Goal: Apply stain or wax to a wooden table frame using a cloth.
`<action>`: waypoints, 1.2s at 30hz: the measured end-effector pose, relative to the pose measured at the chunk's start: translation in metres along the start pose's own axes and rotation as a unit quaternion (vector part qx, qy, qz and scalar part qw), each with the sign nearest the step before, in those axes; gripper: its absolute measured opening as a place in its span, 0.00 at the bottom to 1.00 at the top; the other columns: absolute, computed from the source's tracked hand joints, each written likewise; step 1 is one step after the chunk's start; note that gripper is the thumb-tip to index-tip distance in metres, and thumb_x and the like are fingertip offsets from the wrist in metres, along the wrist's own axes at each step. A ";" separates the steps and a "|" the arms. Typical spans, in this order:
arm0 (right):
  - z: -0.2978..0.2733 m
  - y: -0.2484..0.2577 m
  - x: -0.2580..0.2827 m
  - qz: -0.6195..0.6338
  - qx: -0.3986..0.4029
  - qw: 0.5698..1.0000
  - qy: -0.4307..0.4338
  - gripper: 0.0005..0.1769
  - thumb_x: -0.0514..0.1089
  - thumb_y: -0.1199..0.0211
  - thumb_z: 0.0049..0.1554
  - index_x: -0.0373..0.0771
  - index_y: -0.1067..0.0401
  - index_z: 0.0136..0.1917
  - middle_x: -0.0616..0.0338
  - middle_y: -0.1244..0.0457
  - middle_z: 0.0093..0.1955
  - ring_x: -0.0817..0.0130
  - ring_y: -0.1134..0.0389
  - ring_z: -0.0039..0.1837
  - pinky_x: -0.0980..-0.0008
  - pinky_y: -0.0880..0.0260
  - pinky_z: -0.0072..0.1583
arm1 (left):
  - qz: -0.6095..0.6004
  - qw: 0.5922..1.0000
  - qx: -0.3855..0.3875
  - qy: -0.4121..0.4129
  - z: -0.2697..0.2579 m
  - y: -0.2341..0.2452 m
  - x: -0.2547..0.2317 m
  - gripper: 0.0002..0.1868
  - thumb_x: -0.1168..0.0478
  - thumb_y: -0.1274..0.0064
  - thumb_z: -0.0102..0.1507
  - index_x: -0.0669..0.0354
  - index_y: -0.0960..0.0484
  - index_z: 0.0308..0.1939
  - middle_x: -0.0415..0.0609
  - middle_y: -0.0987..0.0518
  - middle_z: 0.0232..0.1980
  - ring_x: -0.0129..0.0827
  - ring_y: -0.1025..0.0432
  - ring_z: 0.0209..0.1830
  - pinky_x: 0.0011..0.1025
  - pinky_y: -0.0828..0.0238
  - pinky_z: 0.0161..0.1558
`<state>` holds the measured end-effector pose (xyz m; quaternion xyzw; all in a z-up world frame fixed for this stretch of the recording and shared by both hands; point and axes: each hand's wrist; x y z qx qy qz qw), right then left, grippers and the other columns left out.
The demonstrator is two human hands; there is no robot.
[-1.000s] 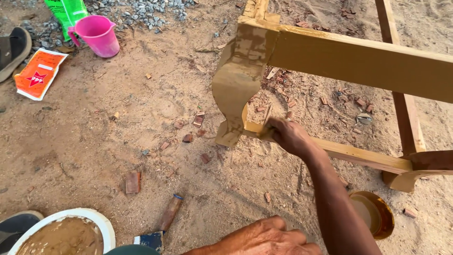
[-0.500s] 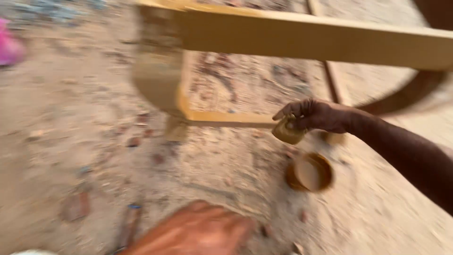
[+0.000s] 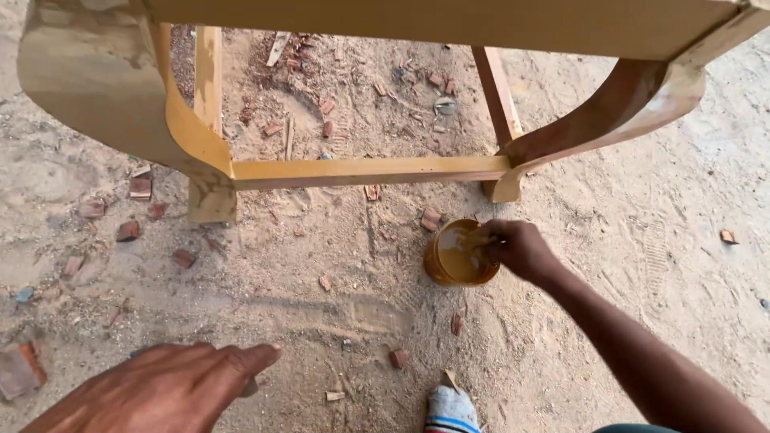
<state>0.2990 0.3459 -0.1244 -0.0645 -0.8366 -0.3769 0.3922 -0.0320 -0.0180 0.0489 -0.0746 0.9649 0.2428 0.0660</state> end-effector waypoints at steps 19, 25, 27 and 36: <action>-0.004 -0.001 -0.021 0.292 -0.046 0.952 -0.082 0.12 0.35 0.41 0.61 0.32 0.31 0.59 0.48 0.32 0.51 0.64 0.28 0.50 0.65 0.22 0.55 | 0.020 0.951 -0.257 -0.170 0.028 -0.036 0.002 0.46 0.29 0.57 0.69 0.60 0.41 0.77 0.62 0.23 0.61 0.47 0.27 0.61 0.55 0.34 0.59; -0.025 -0.001 -0.011 0.408 -0.054 0.908 -0.079 0.14 0.36 0.45 0.63 0.32 0.33 0.62 0.50 0.34 0.53 0.67 0.29 0.51 0.67 0.23 0.55 | -0.137 0.930 -0.237 -0.244 0.090 0.001 -0.046 0.28 0.46 0.48 0.68 0.63 0.28 0.64 0.59 0.21 0.49 0.44 0.23 0.46 0.45 0.23 0.46; -0.035 -0.001 0.001 0.464 -0.073 0.878 -0.092 0.16 0.36 0.45 0.62 0.33 0.33 0.63 0.49 0.34 0.55 0.64 0.28 0.52 0.64 0.22 0.55 | -0.279 0.918 -0.209 -0.190 0.157 0.007 -0.052 0.18 0.55 0.50 0.65 0.63 0.22 0.54 0.51 0.19 0.38 0.36 0.28 0.29 0.37 0.21 0.31; -0.032 -0.018 -0.021 0.411 -0.132 0.898 -0.083 0.12 0.34 0.43 0.60 0.34 0.30 0.58 0.50 0.31 0.52 0.62 0.27 0.50 0.59 0.20 0.54 | -0.412 0.872 -0.260 -0.042 0.296 0.045 -0.121 0.48 0.54 0.42 0.63 0.48 0.55 0.80 0.49 0.48 0.83 0.44 0.50 0.81 0.47 0.51 0.78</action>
Point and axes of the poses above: each hand's wrist, its own z-axis towards the middle knuckle, its own y-axis out of the back of the hand, x = y × z
